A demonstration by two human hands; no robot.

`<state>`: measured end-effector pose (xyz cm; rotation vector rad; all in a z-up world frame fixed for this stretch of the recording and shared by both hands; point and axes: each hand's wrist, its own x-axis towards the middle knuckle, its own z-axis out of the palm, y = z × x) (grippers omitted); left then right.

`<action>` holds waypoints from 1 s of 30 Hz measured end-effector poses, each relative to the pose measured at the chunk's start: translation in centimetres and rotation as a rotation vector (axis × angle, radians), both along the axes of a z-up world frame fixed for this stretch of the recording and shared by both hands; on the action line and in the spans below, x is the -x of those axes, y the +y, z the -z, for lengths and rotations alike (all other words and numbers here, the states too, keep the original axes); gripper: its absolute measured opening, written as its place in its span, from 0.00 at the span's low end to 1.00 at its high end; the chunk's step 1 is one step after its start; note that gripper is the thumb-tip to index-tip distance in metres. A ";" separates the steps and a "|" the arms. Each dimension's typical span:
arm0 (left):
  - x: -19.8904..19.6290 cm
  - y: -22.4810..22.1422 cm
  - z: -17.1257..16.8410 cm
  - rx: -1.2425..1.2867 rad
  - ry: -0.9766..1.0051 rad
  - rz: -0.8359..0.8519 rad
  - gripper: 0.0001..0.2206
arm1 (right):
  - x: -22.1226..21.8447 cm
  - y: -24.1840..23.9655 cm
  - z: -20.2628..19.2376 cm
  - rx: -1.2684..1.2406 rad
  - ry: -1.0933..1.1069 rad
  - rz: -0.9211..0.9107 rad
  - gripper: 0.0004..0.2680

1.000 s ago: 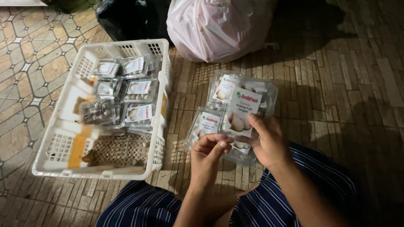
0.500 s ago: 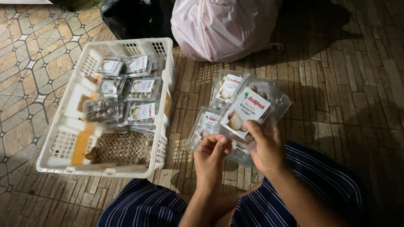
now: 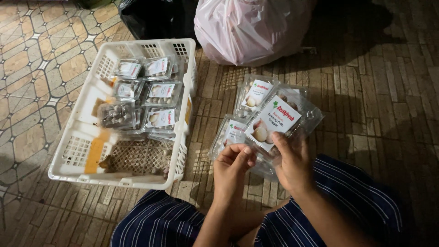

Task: Sorting and organizing small plastic containers of garlic into a crate

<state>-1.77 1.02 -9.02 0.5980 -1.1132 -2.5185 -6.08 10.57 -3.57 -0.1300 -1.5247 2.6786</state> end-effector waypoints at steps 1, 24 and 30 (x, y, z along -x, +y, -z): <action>0.0 -0.2 -0.4 0.001 -0.001 -0.002 0.07 | 0.1 0.1 0.4 0.001 -0.001 -0.002 0.16; -1.7 -2.1 -3.1 0.590 0.013 0.083 0.04 | 0.7 1.9 1.0 -0.228 -0.017 0.022 0.20; -1.3 -0.7 -2.1 0.375 -0.039 -0.018 0.03 | 0.3 1.6 2.3 -0.168 0.034 -0.032 0.21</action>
